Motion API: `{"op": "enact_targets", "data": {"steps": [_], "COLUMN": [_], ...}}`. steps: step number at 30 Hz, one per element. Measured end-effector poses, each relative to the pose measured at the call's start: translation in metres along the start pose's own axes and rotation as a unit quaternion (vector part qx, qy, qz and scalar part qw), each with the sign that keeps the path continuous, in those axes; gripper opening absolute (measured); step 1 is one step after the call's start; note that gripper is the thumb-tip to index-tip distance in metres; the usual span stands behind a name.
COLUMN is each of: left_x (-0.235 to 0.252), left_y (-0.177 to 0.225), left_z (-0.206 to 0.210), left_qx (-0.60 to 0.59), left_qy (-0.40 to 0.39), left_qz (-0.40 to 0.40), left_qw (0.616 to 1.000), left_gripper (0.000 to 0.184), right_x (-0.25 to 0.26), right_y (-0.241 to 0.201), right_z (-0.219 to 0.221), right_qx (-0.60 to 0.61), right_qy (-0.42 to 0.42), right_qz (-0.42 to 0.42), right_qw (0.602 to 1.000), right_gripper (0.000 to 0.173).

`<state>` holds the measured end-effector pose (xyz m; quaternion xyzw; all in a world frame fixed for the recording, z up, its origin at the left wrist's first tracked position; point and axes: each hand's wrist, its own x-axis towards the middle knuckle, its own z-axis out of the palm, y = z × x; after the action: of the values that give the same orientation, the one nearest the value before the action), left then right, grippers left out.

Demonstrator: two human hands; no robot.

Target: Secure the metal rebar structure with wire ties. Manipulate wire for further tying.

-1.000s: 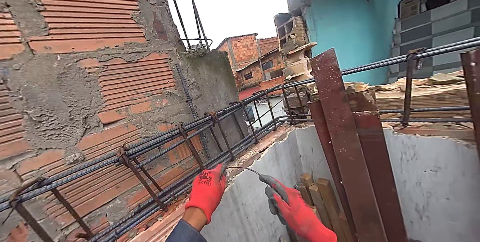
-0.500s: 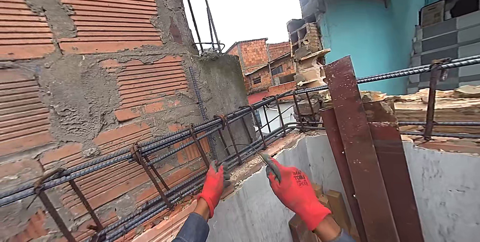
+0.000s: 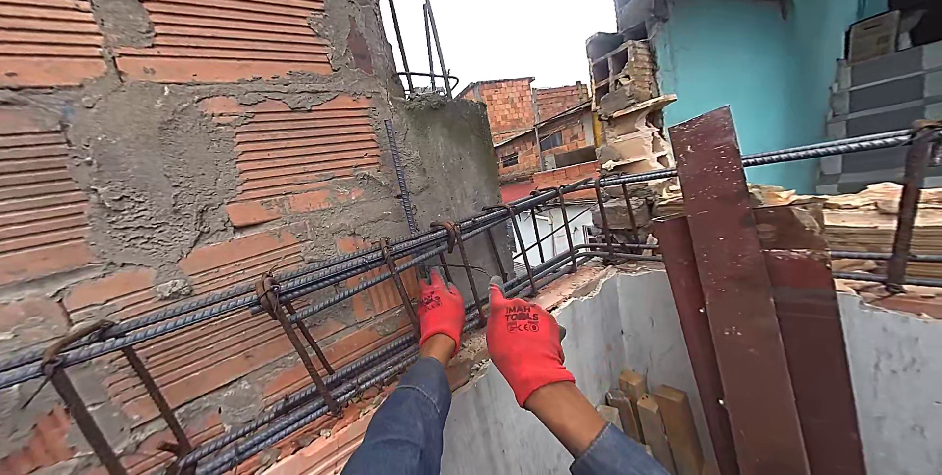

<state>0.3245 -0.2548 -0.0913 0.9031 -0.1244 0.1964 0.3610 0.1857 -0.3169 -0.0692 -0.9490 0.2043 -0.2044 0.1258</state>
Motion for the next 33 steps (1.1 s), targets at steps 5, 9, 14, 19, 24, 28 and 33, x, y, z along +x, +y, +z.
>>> {"op": "enact_targets", "data": {"steps": [5,9,14,19,24,28,33], "left_x": [0.003,0.014,0.020,-0.004,-0.011,0.014,0.041], "left_y": [0.003,-0.003,-0.006,-0.012,0.008,0.026,0.011], "left_z": [0.017,0.030,0.025,0.011,0.006,0.000,0.000], "left_qx": [-0.140,-0.142,-0.152,-0.139,0.011,0.398,0.471], "left_qy": [0.006,-0.021,-0.039,-0.006,0.028,-0.073,-0.080], "left_qz": [-0.053,-0.049,-0.090,-0.098,-0.061,0.058,0.038], "left_qw": [0.989,0.988,0.983,0.985,0.998,0.913,0.877], "left_gripper": [0.052,0.040,0.045,0.051,0.057,0.050,0.038], "right_x": [-0.019,-0.018,0.015,0.058,0.091,0.094,0.073], "right_y": [-0.009,-0.011,-0.003,0.052,0.061,0.061,0.044], "right_z": [0.029,0.052,0.076,0.088,0.108,0.118,0.142], "right_qx": [0.041,0.095,0.131,0.243,0.325,0.421,0.453], "right_qy": [-0.070,-0.100,-0.091,-0.023,-0.024,-0.033,-0.055], "right_qz": [0.025,0.029,-0.001,-0.136,-0.154,-0.100,-0.027], "right_qw": [0.996,0.990,0.987,0.960,0.933,0.901,0.889], "right_gripper": [0.052,0.055,0.054,0.046,0.040,0.033,0.035]}}
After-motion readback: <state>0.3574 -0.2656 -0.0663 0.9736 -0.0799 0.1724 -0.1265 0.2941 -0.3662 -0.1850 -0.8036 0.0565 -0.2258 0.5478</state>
